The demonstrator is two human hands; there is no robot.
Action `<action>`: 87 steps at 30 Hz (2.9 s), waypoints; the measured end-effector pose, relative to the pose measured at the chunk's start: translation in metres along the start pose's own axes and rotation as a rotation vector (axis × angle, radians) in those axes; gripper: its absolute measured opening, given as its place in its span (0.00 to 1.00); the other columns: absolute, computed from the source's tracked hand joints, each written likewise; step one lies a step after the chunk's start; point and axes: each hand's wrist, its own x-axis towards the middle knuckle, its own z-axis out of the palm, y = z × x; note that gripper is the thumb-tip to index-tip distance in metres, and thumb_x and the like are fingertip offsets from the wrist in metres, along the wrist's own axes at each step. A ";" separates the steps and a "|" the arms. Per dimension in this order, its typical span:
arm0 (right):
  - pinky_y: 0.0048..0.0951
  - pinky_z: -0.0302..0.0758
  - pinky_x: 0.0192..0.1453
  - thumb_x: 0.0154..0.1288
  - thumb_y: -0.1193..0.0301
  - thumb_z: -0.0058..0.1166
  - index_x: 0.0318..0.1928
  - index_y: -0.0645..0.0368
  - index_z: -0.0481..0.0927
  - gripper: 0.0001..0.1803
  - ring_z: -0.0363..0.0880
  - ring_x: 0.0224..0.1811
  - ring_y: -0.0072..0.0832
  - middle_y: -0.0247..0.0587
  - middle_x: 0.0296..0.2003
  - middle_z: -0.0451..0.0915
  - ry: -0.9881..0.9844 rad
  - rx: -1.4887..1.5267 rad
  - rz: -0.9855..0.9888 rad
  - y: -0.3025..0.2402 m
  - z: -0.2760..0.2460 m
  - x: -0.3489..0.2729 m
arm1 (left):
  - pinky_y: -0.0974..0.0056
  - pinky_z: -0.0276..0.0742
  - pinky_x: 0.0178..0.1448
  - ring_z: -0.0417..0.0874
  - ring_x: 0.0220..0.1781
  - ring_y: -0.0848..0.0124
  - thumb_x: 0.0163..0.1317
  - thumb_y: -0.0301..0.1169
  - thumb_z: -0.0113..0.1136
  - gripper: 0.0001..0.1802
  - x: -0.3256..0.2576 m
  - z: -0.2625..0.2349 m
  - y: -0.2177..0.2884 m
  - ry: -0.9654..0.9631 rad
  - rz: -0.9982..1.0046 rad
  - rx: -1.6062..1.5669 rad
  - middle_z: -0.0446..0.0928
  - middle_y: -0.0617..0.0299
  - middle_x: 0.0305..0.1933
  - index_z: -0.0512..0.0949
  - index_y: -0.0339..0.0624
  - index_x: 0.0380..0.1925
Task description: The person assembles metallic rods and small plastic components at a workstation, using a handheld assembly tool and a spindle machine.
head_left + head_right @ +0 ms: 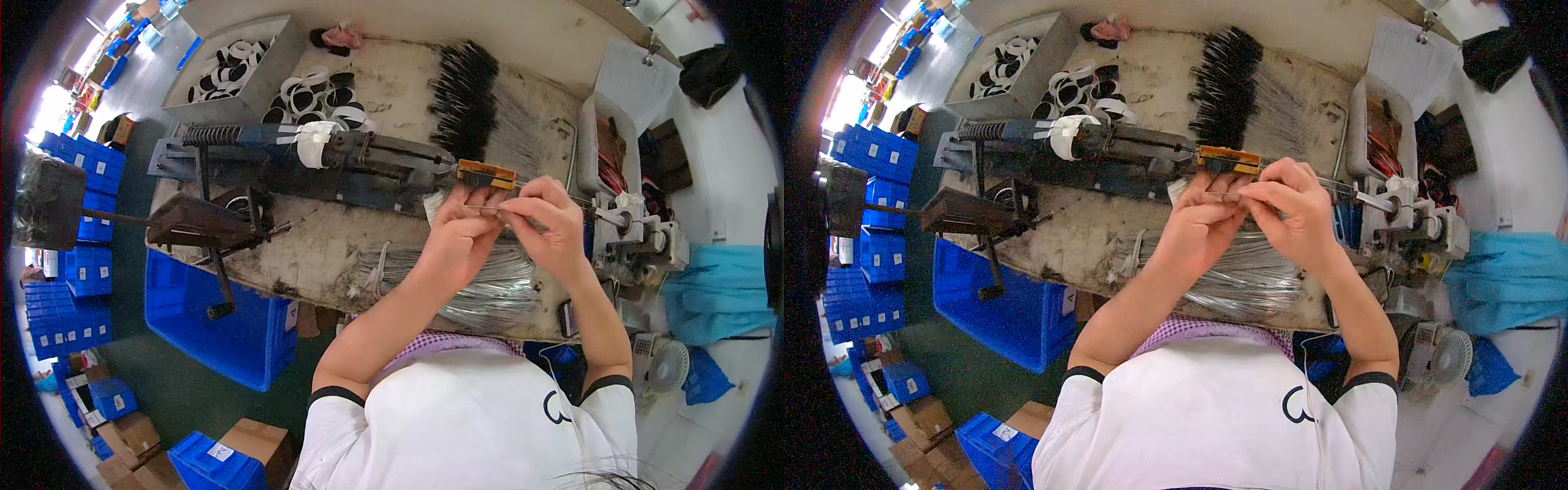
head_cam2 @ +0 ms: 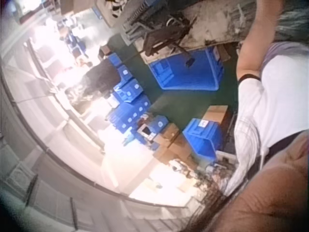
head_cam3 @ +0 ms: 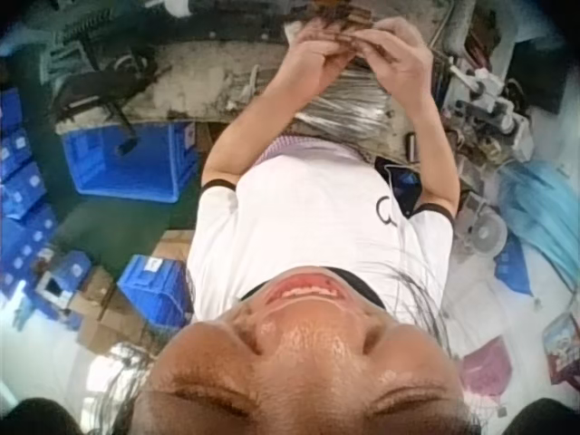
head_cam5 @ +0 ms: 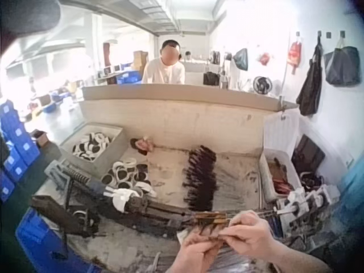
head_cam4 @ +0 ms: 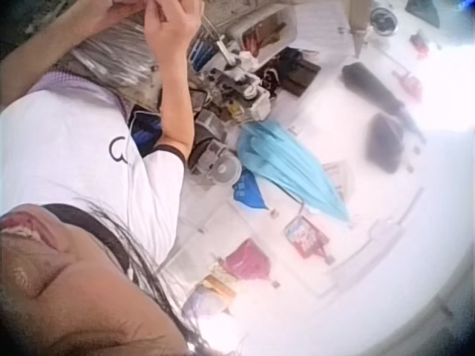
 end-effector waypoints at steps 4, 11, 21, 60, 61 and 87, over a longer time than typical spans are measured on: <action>0.32 0.67 0.39 0.47 0.78 0.62 0.31 0.55 0.82 0.08 0.73 0.32 0.33 0.34 0.27 0.74 -0.008 -0.176 -0.137 0.007 0.013 0.011 | 0.64 0.66 0.65 0.66 0.64 0.66 0.54 0.08 0.43 0.33 0.001 0.000 -0.004 -0.020 0.032 -0.013 0.63 0.59 0.61 0.58 0.47 0.59; 0.31 0.67 0.37 0.48 0.79 0.61 0.31 0.57 0.81 0.08 0.72 0.30 0.34 0.35 0.25 0.74 0.136 -0.040 0.034 0.011 0.011 0.011 | 0.59 0.65 0.68 0.69 0.62 0.64 0.54 0.08 0.42 0.34 0.004 0.006 -0.002 0.042 0.072 -0.025 0.65 0.58 0.61 0.59 0.50 0.60; 0.31 0.67 0.37 0.48 0.78 0.61 0.29 0.57 0.81 0.06 0.72 0.30 0.33 0.34 0.24 0.72 0.056 -0.294 -0.082 0.017 -0.001 0.018 | 0.61 0.65 0.68 0.68 0.63 0.66 0.55 0.08 0.42 0.34 0.006 0.007 -0.002 0.090 0.062 0.022 0.65 0.59 0.61 0.61 0.52 0.59; 0.33 0.67 0.39 0.47 0.79 0.60 0.27 0.58 0.79 0.04 0.74 0.30 0.34 0.35 0.24 0.72 0.020 -0.352 -0.180 0.014 -0.004 0.021 | 0.62 0.70 0.64 0.74 0.55 0.69 0.56 0.09 0.45 0.32 0.005 0.008 -0.003 0.127 0.094 0.123 0.69 0.61 0.56 0.63 0.50 0.59; 0.33 0.67 0.39 0.47 0.79 0.60 0.27 0.58 0.80 0.04 0.74 0.31 0.34 0.35 0.24 0.72 0.002 -0.366 -0.168 0.013 -0.005 0.021 | 0.65 0.70 0.63 0.73 0.55 0.71 0.56 0.09 0.44 0.32 0.005 0.009 -0.003 0.131 0.083 0.123 0.68 0.62 0.57 0.62 0.50 0.58; 0.34 0.68 0.40 0.46 0.79 0.59 0.27 0.57 0.81 0.05 0.73 0.30 0.34 0.35 0.24 0.72 -0.077 -0.153 -0.265 -0.003 -0.010 0.017 | 0.63 0.69 0.65 0.71 0.60 0.63 0.53 0.08 0.49 0.31 0.006 0.000 -0.005 -0.022 0.122 0.099 0.66 0.56 0.59 0.60 0.41 0.57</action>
